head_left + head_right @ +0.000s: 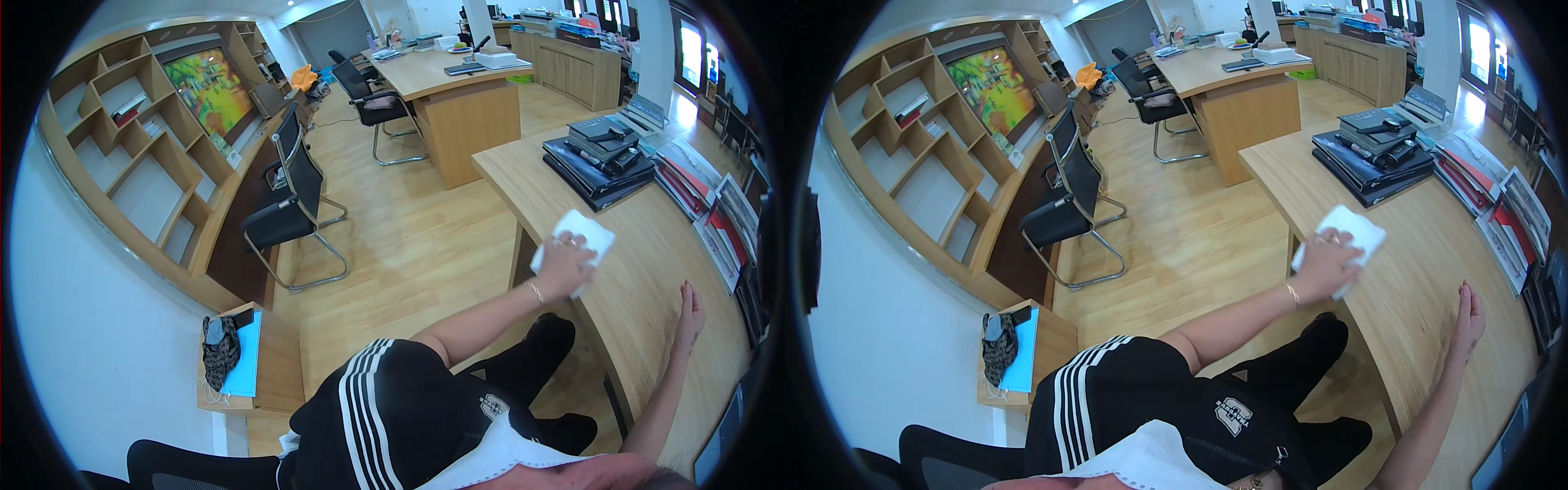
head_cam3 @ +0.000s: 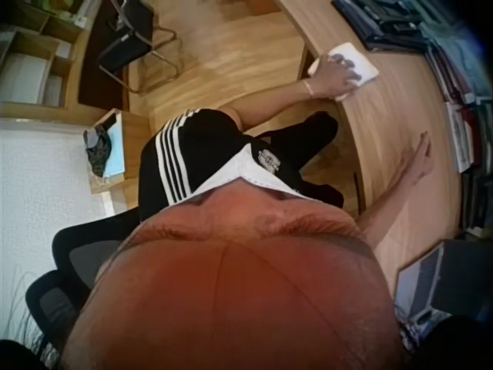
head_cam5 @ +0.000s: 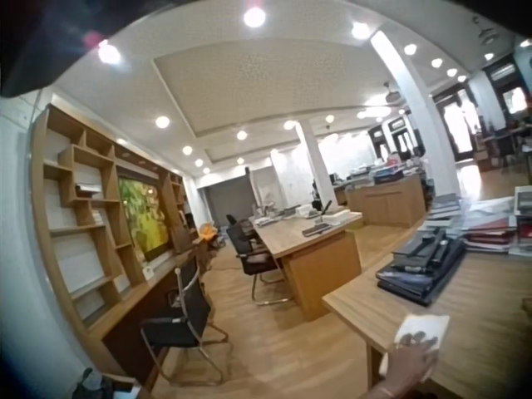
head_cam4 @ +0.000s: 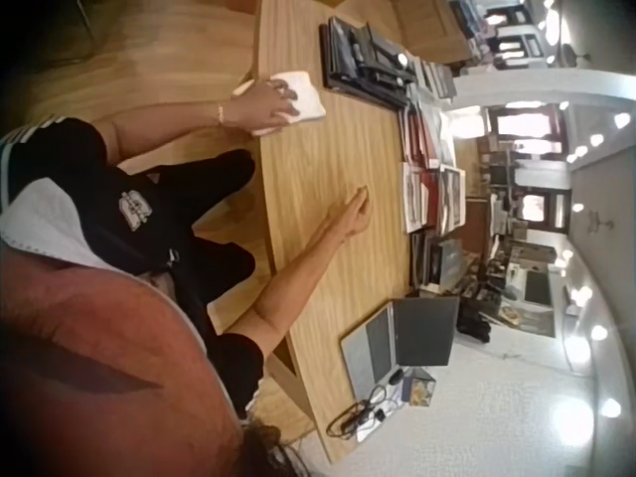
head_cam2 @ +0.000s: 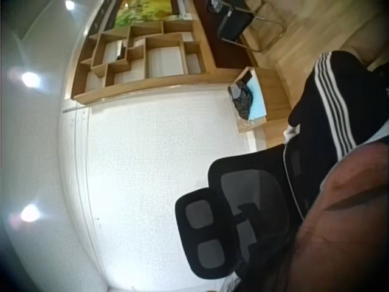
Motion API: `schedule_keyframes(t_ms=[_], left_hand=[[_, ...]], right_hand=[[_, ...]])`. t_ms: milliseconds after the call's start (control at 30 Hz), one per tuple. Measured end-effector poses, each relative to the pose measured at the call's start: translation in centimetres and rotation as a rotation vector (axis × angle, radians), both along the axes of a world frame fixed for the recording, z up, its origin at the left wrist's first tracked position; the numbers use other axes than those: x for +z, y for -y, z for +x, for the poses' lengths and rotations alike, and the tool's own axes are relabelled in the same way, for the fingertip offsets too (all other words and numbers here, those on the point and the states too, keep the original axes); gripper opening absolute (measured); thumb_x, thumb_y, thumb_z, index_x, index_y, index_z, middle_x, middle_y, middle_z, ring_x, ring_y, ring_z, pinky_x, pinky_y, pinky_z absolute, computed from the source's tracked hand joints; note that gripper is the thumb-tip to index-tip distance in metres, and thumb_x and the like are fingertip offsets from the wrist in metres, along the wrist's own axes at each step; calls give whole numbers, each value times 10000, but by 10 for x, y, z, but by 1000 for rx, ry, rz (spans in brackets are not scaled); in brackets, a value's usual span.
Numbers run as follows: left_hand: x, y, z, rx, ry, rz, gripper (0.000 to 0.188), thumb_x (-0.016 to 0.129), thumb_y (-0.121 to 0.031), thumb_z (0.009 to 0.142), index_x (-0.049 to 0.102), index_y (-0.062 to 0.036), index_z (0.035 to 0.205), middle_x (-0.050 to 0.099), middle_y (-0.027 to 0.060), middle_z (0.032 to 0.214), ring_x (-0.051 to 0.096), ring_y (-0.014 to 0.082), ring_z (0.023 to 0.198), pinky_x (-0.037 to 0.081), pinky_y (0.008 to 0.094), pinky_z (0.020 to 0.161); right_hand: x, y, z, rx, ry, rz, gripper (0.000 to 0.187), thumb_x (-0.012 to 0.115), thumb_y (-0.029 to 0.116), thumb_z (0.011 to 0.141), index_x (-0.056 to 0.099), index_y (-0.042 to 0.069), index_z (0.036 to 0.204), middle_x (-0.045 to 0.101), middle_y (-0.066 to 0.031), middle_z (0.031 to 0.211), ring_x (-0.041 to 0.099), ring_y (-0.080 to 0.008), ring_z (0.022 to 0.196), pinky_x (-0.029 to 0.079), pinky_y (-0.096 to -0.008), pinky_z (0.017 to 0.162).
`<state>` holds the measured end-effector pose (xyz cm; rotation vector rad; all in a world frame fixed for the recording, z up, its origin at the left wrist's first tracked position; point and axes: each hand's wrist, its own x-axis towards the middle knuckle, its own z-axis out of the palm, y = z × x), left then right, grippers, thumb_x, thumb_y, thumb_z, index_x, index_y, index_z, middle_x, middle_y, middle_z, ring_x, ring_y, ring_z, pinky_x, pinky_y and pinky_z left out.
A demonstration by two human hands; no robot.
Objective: The person wipes down the wooden desk surface using a cloth.
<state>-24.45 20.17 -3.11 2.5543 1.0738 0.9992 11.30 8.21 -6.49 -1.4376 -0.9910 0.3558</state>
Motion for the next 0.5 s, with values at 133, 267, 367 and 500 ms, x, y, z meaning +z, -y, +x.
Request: schedule_keyframes(t_ms=[133, 267, 367, 500], left_hand=[[8, 66, 40, -251, -141, -34, 343, 634, -335, 822, 688, -199, 1132, 580, 106, 1242, 457, 338, 1215, 308, 523, 999], [12, 115, 82, -498, -197, 26, 364, 619, -357, 832, 670, -218, 1165, 562, 120, 1224, 452, 361, 1219, 315, 540, 1010], [15, 124, 98, -637, -232, 21, 379, 610, -382, 840, 665, -234, 1184, 549, 121, 1273, 436, 366, 1251, 314, 545, 1019], [17, 96, 100, -744, -280, -6, 410, 592, -416, 856, 646, -262, 1233, 514, 112, 1362, 401, 371, 1306, 300, 562, 1045]], right_hand=[[-1, -3, 4, -8, -20, 19, 392, 568, 268, 1000, 606, -12, 1272, 651, -87, 1209, 591, -157, 1155, 428, -278, 1013], [0, -1, 9, -54, -47, 51, 369, 567, 254, 1000, 625, -23, 1238, 662, -96, 1167, 606, -152, 1095, 442, -279, 992], [3, 4, 6, -77, -76, 56, 378, 572, 273, 997, 631, -15, 1234, 668, -82, 1152, 610, -140, 1073, 449, -268, 963], [12, 13, 8, -178, -92, -65, 378, 574, 282, 995, 635, -3, 1236, 673, -71, 1134, 611, -126, 1057, 450, -254, 930]])
